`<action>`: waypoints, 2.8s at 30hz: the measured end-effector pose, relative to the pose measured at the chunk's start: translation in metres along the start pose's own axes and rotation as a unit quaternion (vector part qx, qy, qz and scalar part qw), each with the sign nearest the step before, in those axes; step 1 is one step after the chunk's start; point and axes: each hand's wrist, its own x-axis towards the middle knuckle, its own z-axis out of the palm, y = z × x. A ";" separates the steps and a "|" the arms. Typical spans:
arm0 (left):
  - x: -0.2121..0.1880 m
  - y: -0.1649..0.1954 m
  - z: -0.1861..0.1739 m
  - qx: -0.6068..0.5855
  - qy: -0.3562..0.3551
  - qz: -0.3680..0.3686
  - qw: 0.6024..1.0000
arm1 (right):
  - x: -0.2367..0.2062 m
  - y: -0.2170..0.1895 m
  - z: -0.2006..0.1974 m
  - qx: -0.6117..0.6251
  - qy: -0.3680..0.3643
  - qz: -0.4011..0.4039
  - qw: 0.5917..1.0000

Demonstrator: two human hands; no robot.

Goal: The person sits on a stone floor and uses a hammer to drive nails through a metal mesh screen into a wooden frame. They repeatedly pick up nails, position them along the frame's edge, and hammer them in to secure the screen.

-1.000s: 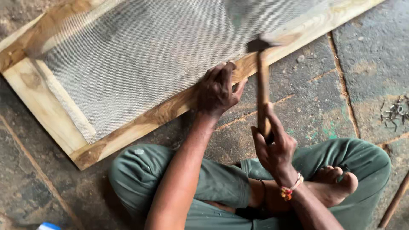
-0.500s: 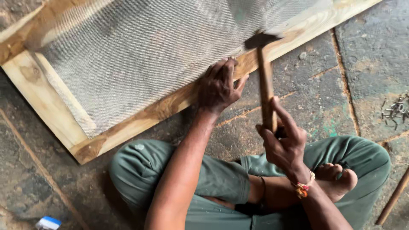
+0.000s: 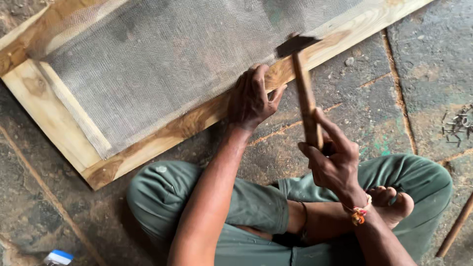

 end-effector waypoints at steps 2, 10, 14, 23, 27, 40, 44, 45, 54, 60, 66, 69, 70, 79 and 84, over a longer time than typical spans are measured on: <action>0.000 -0.002 0.001 -0.006 -0.006 -0.001 1.000 | -0.001 0.001 0.001 0.078 0.046 -0.016 0.996; 0.002 0.002 -0.001 0.013 -0.012 -0.027 0.999 | -0.003 0.004 0.002 -0.236 0.034 -0.193 0.952; 0.007 0.004 -0.002 -0.022 0.011 -0.004 1.000 | -0.003 0.004 0.003 -0.263 -0.040 -0.151 0.952; 0.005 0.001 -0.003 -0.013 0.010 0.002 1.000 | -0.001 0.001 0.002 -0.234 -0.001 -0.183 0.955; 0.003 -0.001 0.002 -0.024 -0.022 -0.035 0.999 | -0.001 0.003 0.003 -0.243 0.014 -0.188 0.952; 0.020 0.028 -0.020 0.033 -0.072 0.012 0.997 | -0.027 0.015 -0.038 0.120 0.153 0.004 0.981; -0.001 0.053 -0.024 -0.003 -0.142 0.037 0.989 | -0.032 0.011 -0.052 0.202 0.216 -0.007 0.955; -0.010 0.056 -0.025 -0.013 -0.199 0.026 0.980 | -0.033 0.012 -0.053 0.212 0.224 -0.010 0.951; -0.036 0.057 -0.016 0.016 -0.316 0.087 0.945 | -0.035 0.021 -0.051 0.248 0.176 0.008 0.953; -0.022 0.059 -0.021 0.069 -0.402 0.113 0.906 | -0.035 0.017 -0.049 0.247 0.149 -0.008 0.957; -0.016 0.061 -0.012 0.123 -0.458 0.136 0.870 | -0.033 0.018 -0.048 0.240 0.135 0.003 0.961; -0.009 0.066 -0.012 0.152 -0.476 0.145 0.854 | -0.033 0.019 -0.047 0.243 0.130 0.010 0.961; -0.006 0.068 -0.012 0.161 -0.482 0.148 0.849 | -0.033 0.018 -0.046 0.247 0.127 0.012 0.961; 0.008 0.066 -0.002 0.187 -0.578 0.142 0.782 | -0.031 0.013 -0.045 0.217 0.113 0.025 0.969; -0.010 0.048 -0.014 0.064 -0.503 0.076 0.859 | -0.030 0.014 -0.044 0.224 0.113 0.023 0.968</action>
